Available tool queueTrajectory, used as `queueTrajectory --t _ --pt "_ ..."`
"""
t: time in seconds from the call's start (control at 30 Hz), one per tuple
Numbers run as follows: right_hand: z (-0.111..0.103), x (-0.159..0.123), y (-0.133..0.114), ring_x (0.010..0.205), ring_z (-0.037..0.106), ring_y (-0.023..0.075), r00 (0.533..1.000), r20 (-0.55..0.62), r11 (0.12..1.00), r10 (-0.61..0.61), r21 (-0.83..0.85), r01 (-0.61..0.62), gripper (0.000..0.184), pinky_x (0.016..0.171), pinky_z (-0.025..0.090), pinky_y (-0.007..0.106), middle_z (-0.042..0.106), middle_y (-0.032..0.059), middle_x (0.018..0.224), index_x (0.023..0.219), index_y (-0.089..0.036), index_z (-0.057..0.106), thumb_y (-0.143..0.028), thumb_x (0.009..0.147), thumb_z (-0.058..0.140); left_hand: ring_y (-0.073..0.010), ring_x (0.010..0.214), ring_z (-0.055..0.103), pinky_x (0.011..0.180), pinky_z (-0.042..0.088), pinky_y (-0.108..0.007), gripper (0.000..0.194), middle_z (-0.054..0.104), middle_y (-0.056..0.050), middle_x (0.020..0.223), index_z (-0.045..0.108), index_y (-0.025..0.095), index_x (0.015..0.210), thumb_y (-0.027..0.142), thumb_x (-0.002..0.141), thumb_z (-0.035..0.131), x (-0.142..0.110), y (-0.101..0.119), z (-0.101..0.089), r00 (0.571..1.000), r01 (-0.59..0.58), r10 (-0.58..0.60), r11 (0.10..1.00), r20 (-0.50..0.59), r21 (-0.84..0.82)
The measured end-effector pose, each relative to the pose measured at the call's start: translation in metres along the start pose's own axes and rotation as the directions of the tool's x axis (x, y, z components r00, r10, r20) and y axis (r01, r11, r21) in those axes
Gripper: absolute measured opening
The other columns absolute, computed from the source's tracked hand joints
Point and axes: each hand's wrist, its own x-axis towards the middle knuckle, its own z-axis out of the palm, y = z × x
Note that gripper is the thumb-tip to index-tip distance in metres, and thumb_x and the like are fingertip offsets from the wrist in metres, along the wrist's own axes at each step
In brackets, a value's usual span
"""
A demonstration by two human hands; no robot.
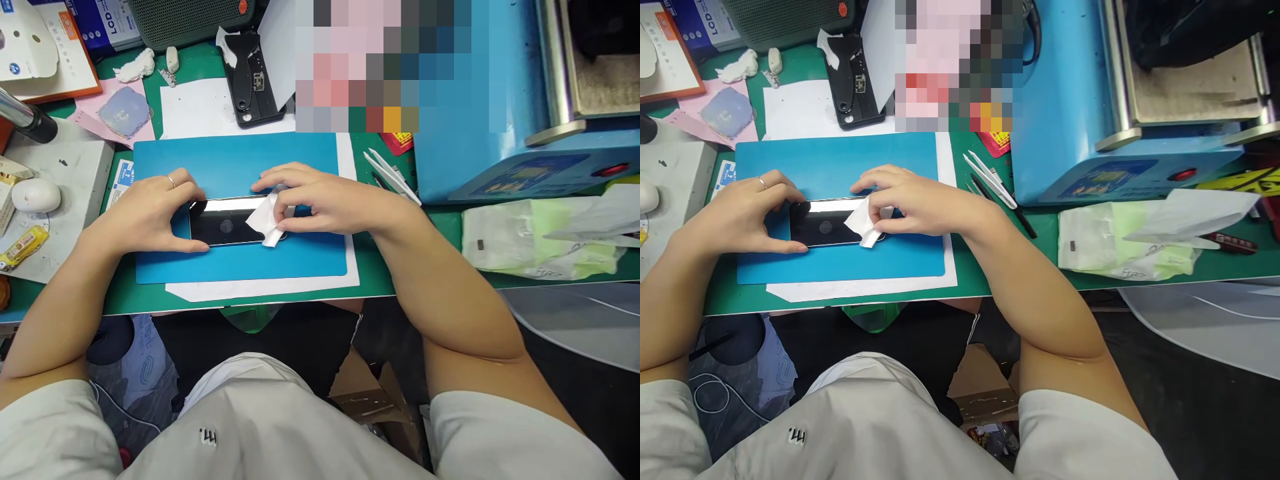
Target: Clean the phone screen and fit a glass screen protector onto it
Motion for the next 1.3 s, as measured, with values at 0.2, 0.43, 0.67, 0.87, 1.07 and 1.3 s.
queueTrajectory --t 0.2,0.43,0.67,0.87,1.07,1.3 --pt "-0.0008 0.0006 0.0001 0.164 0.041 0.0383 1.0 0.013 1.0 0.004 0.002 -0.004 0.023 0.132 0.035 0.066 0.057 0.0115 0.168 0.091 -0.023 0.072 -0.039 0.106 0.064 -0.0306 0.088 0.067 0.078 0.048 -0.045 0.075 0.067 -0.011 0.119 0.068 0.027 0.129 0.086 0.083 0.07 0.0007 -0.0005 0.0007 1.0 0.016 -0.017 0.998 -0.016 -0.068" --pt "-0.0008 0.0011 0.0009 0.163 0.043 0.0374 1.0 -0.002 1.0 -0.012 -0.01 0.012 0.024 0.132 0.036 0.062 0.06 0.013 0.165 0.091 -0.022 0.071 -0.04 0.106 0.063 -0.0309 0.087 0.067 0.076 0.048 -0.046 0.073 0.068 -0.012 0.119 0.068 0.028 0.129 0.084 0.082 0.072 0.0008 0.0006 -0.0008 1.0 0.027 -0.028 0.997 -0.005 -0.069" --pt "-0.0006 0.0024 0.0013 0.162 0.044 0.0389 1.0 -0.005 1.0 -0.024 -0.001 0.024 0.029 0.13 0.037 0.065 0.06 0.0157 0.164 0.091 -0.022 0.071 -0.044 0.107 0.062 -0.0304 0.083 0.066 0.074 0.047 -0.046 0.073 0.068 -0.012 0.118 0.066 0.027 0.129 0.086 0.086 0.065 0.0005 0.0007 -0.0003 1.0 0.007 -0.007 0.999 -0.006 -0.051" --pt "-0.0005 0.0028 0.0018 0.164 0.042 0.0387 1.0 0.021 1.0 -0.013 0.012 0.013 0.03 0.13 0.037 0.065 0.058 0.0138 0.168 0.09 -0.023 0.072 -0.047 0.106 0.065 -0.031 0.086 0.067 0.077 0.048 -0.046 0.074 0.068 -0.012 0.122 0.066 0.028 0.129 0.088 0.085 0.064 -0.0004 0.001 -0.0015 1.0 0.021 -0.021 0.999 0.009 -0.047" --pt "0.0033 0.0042 0.0 0.156 0.052 0.0377 0.998 -0.061 0.999 -0.026 -0.03 0.024 0.028 0.127 0.041 0.065 0.066 0.0143 0.159 0.091 -0.023 0.072 -0.044 0.107 0.062 -0.0339 0.091 0.068 0.083 0.05 -0.049 0.076 0.069 -0.013 0.122 0.068 0.029 0.13 0.09 0.085 0.065 -0.0003 0.0006 -0.0018 1.0 0.03 -0.03 0.999 0.004 -0.045" --pt "0.0056 0.0031 -0.0044 0.154 0.054 0.0357 0.995 -0.07 0.99 -0.065 -0.133 0.055 0.028 0.125 0.046 0.064 0.066 0.0165 0.158 0.097 -0.023 0.071 -0.041 0.11 0.056 -0.0367 0.103 0.066 0.1 0.048 -0.052 0.091 0.068 -0.014 0.125 0.069 0.028 0.137 0.094 0.074 0.074 -0.0018 0.0013 -0.0067 0.999 0.03 -0.028 0.996 0.029 -0.079"
